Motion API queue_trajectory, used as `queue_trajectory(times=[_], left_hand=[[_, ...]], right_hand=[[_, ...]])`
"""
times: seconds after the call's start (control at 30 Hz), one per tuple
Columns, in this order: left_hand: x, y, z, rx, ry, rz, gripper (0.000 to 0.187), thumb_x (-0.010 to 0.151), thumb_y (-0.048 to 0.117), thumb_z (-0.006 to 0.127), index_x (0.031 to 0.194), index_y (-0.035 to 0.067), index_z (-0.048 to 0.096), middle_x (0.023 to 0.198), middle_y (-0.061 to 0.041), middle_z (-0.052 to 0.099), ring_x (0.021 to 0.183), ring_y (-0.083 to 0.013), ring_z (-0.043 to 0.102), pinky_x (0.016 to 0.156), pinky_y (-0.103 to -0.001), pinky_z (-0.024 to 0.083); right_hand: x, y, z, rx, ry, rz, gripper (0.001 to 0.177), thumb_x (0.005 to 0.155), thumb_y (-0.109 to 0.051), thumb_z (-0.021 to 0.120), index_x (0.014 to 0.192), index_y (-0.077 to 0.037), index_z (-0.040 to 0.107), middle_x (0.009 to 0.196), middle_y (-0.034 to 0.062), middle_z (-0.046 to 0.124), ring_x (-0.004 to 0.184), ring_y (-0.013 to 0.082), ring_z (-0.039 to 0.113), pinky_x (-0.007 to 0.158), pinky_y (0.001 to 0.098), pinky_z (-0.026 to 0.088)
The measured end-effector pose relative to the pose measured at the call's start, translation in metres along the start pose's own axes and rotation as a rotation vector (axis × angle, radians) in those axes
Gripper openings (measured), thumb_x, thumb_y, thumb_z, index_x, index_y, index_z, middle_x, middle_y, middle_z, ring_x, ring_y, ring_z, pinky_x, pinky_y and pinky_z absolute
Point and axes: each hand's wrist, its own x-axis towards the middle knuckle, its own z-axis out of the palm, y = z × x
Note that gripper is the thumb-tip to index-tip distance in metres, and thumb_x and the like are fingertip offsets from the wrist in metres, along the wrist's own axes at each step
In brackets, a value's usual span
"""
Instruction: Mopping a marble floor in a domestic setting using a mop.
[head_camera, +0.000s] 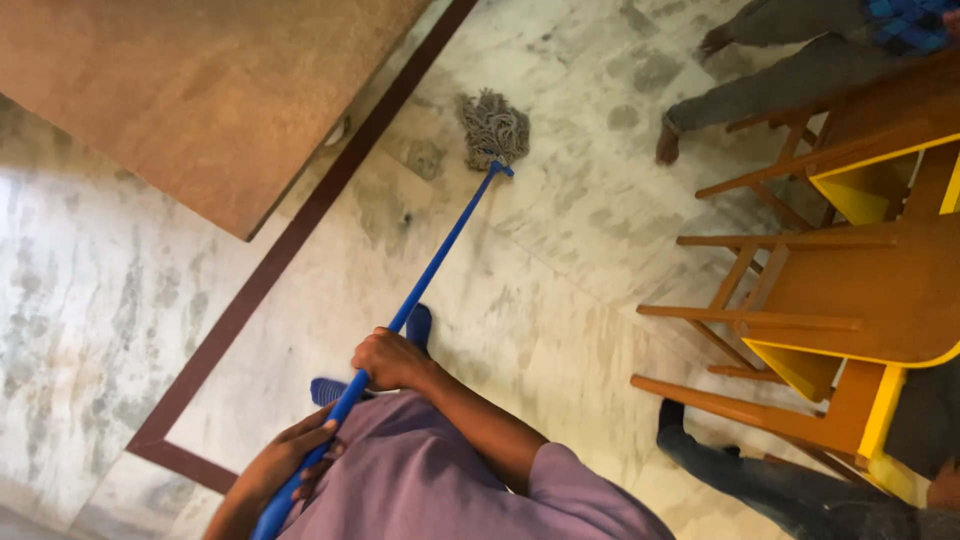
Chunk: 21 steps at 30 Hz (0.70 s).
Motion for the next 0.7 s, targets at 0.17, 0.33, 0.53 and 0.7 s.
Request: queue_trajectory(times=[0.17, 0.33, 0.53, 0.7], left_hand=[[-0.035, -0.012, -0.033, -0.033, 0.090, -0.175, 0.059, 0.100, 0.029, 0.059, 0.156, 0.017, 0.047, 0.078, -0.013, 0.061, 0.041, -0.0144, 0.036, 0.034, -0.030, 0.029], [-0.037, 0.042, 0.022, -0.034, 0.166, -0.187, 0.059, 0.096, 0.029, 0.058, 0.153, 0.017, 0.049, 0.081, -0.010, 0.060, 0.039, -0.0146, 0.032, 0.034, -0.032, 0.026], [0.075, 0.108, 0.104, 0.200, -0.003, 0.139, 0.061, 0.095, 0.030, 0.054, 0.153, 0.012, 0.047, 0.093, -0.011, 0.067, 0.042, -0.0150, 0.045, 0.036, -0.030, 0.042], [0.230, 0.144, 0.154, -0.030, -0.195, 0.233, 0.032, 0.101, 0.030, 0.061, 0.118, 0.004, 0.055, 0.091, -0.006, 0.059, 0.053, -0.0086, 0.045, 0.040, -0.025, 0.039]], right_hand=[[0.005, -0.048, 0.000, 0.089, 0.112, -0.072, 0.021, 0.082, -0.028, 0.066, 0.064, -0.017, 0.064, 0.068, 0.0043, 0.064, 0.073, 0.0261, 0.068, 0.075, 0.0446, 0.048], [0.003, -0.007, -0.020, 0.104, 0.199, -0.160, 0.028, 0.091, -0.032, 0.065, 0.068, -0.015, 0.061, 0.067, 0.0048, 0.063, 0.069, 0.0266, 0.067, 0.068, 0.0430, 0.048], [-0.011, 0.153, -0.062, 0.067, 0.248, -0.143, 0.017, 0.070, -0.023, 0.072, 0.065, -0.018, 0.057, 0.069, 0.0040, 0.060, 0.073, 0.0298, 0.065, 0.066, 0.0460, 0.049], [-0.038, 0.257, -0.129, -0.207, 0.269, 0.050, 0.018, 0.072, -0.018, 0.072, 0.061, -0.016, 0.058, 0.074, 0.0062, 0.062, 0.087, 0.0278, 0.063, 0.086, 0.0471, 0.048]])
